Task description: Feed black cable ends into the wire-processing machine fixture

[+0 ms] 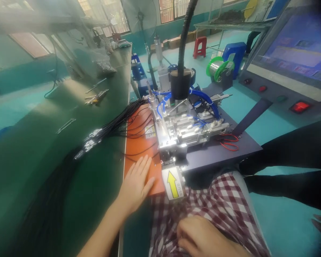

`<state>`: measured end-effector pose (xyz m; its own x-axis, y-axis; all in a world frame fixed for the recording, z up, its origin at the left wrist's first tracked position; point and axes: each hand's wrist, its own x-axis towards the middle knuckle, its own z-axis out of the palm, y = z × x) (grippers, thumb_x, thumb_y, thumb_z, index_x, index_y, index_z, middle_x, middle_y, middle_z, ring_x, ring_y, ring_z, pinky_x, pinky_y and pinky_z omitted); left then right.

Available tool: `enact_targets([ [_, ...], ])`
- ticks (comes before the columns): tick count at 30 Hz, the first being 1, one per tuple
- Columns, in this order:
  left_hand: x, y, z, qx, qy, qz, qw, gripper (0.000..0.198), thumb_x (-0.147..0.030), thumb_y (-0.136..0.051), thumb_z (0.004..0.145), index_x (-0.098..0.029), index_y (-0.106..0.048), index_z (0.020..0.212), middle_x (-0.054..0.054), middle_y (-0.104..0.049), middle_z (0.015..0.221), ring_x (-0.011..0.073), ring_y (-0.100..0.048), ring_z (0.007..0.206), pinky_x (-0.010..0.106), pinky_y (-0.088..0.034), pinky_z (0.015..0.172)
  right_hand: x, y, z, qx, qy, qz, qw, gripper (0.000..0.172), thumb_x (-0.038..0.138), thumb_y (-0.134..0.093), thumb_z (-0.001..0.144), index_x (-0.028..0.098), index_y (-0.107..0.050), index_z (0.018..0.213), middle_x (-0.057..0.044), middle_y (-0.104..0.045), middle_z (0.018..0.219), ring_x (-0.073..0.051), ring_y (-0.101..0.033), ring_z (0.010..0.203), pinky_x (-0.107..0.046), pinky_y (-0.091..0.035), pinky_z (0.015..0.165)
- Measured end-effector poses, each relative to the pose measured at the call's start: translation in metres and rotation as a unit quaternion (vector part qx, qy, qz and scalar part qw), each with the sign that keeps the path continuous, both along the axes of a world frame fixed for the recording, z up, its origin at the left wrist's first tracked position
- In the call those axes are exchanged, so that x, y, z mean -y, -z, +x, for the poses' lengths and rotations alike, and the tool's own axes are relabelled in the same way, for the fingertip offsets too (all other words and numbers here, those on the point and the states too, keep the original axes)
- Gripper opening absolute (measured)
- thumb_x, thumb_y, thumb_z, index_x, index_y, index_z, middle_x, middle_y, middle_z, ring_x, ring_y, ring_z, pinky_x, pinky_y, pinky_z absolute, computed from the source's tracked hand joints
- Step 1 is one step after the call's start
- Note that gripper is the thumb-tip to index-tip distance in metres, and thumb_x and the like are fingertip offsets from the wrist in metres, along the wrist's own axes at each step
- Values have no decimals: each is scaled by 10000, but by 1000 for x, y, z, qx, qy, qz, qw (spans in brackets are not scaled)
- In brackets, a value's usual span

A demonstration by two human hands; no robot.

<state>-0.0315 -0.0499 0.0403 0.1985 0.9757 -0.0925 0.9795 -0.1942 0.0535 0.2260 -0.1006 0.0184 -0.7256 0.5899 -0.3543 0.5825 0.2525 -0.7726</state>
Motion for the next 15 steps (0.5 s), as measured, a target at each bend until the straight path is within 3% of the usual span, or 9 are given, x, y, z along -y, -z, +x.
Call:
enact_targets([
  [5,0,-1,2,12,-8,-4,1000,588,-442,-252,989,-153,-245,1501,78,-249,1572,246,-221,1459,478,-282,1166,2,-3,0,8,-10,-6,1000,104,177,-531,843,221,-625,856,12,-687,884,-145,-613,799,-241,-410,709],
  [10,-2,1,1,18,-5,9,1000,581,-431,-271,987,-158,-248,1500,73,-260,1570,242,-223,1459,476,-274,1169,-1,17,-7,22,-61,-13,998,93,229,-624,862,205,-650,948,-17,-690,940,-188,-637,888,-299,-480,795],
  [15,-1,-1,1,18,-5,27,999,564,-416,-279,988,-180,-251,1499,61,-281,1565,223,-234,1456,450,-287,1167,-8,21,-14,8,-99,11,995,247,340,-580,936,169,-617,1110,-66,-642,1105,-188,-640,925,-379,-552,802],
])
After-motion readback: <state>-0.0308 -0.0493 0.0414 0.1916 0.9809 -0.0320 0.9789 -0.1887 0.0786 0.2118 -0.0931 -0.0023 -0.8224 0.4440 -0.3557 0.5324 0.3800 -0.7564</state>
